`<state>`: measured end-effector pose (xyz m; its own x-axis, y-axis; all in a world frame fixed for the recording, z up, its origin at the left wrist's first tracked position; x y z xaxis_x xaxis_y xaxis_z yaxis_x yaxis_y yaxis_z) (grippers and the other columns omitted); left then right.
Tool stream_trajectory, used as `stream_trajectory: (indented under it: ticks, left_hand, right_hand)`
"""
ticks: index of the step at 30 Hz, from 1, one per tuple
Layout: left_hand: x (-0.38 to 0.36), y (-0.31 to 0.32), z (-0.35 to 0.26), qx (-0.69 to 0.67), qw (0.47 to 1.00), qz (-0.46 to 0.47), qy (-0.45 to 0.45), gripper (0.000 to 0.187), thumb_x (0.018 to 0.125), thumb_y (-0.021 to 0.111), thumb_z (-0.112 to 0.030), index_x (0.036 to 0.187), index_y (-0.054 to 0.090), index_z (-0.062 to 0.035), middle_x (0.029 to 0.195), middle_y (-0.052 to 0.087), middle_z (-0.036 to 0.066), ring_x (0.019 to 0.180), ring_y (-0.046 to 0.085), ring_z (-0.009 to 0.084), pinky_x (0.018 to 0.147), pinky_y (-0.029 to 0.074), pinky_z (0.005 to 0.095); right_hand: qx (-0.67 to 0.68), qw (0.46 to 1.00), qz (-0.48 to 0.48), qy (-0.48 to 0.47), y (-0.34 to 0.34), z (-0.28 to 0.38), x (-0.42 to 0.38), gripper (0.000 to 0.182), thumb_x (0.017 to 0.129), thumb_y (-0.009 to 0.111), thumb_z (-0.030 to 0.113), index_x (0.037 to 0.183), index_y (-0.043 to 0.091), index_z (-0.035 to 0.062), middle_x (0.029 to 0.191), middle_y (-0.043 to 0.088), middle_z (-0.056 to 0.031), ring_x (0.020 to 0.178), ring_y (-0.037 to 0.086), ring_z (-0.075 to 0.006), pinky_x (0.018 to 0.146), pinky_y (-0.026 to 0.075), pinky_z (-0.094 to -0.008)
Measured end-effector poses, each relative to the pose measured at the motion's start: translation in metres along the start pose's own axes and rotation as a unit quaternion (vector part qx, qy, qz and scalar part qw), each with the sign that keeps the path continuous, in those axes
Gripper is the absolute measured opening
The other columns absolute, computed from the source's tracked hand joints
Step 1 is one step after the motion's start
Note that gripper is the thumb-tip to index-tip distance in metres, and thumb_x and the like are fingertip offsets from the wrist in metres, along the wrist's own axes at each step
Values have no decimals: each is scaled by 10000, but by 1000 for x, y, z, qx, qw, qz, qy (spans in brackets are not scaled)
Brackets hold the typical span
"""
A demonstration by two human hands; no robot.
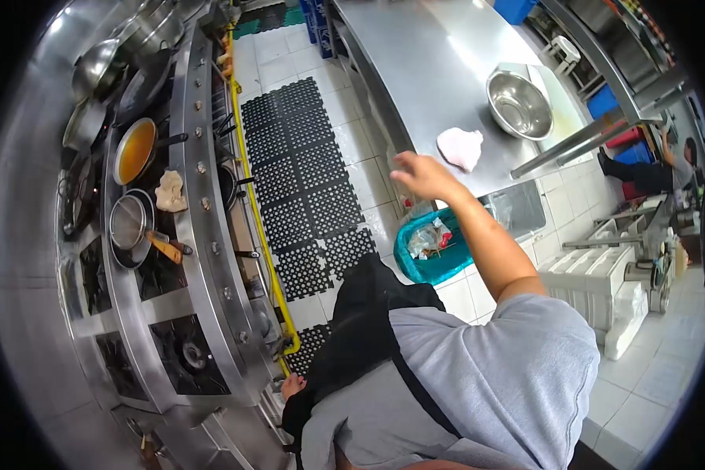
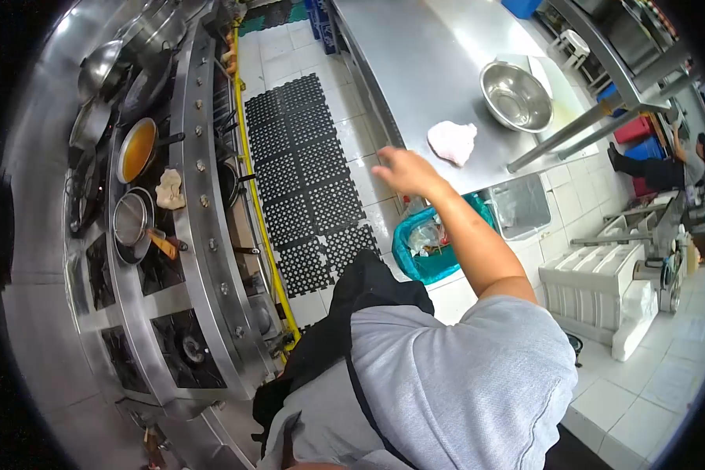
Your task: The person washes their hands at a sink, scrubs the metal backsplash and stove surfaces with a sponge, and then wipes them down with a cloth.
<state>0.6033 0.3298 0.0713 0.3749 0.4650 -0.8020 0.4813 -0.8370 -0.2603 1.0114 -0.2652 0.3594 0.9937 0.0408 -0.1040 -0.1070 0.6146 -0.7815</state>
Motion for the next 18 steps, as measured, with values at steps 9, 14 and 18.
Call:
stream_trajectory:
  ticks: [9, 14, 18]
  left_hand:
    - [-58, 1, -81, 94, 993, -4, 73, 204, 957, 539, -262, 988, 582, -65, 817, 628, 63, 631, 613, 156, 451, 425, 262]
    - [-8, -15, 9, -77, 996, -24, 26, 292, 931, 558, -240, 1118, 556, -16, 878, 656, 95, 651, 637, 184, 502, 482, 274]
    - [-12, -6, 60, 102, 993, 28, 59, 238, 914, 547, -227, 978, 590, -2, 837, 658, 89, 619, 637, 187, 512, 499, 294]
  right_hand:
    - [-272, 931, -182, 161, -2, -171, 3, 492, 806, 635, 186, 1287, 533, 188, 1383, 465, -172, 1310, 377, -409, 1045, 373, -481]
    - [-153, 934, -308, 97, -20, -159, 15, 328, 806, 476, 45, 1077, 656, 90, 1044, 647, -219, 1000, 578, -433, 888, 463, -464]
    - [-263, 916, -255, -165, -21, -144, 23, 238, 795, 552, 110, 1004, 656, 64, 946, 664, -185, 948, 606, -366, 820, 453, -482]
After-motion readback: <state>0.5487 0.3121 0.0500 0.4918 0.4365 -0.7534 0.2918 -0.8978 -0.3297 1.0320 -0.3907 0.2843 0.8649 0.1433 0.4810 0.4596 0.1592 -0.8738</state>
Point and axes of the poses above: each hand's wrist, its own x-axis towards the middle knuckle, its own y-axis out of the palm, z = x × y, the point moved 1 cm from there along x, towards the middle knuckle
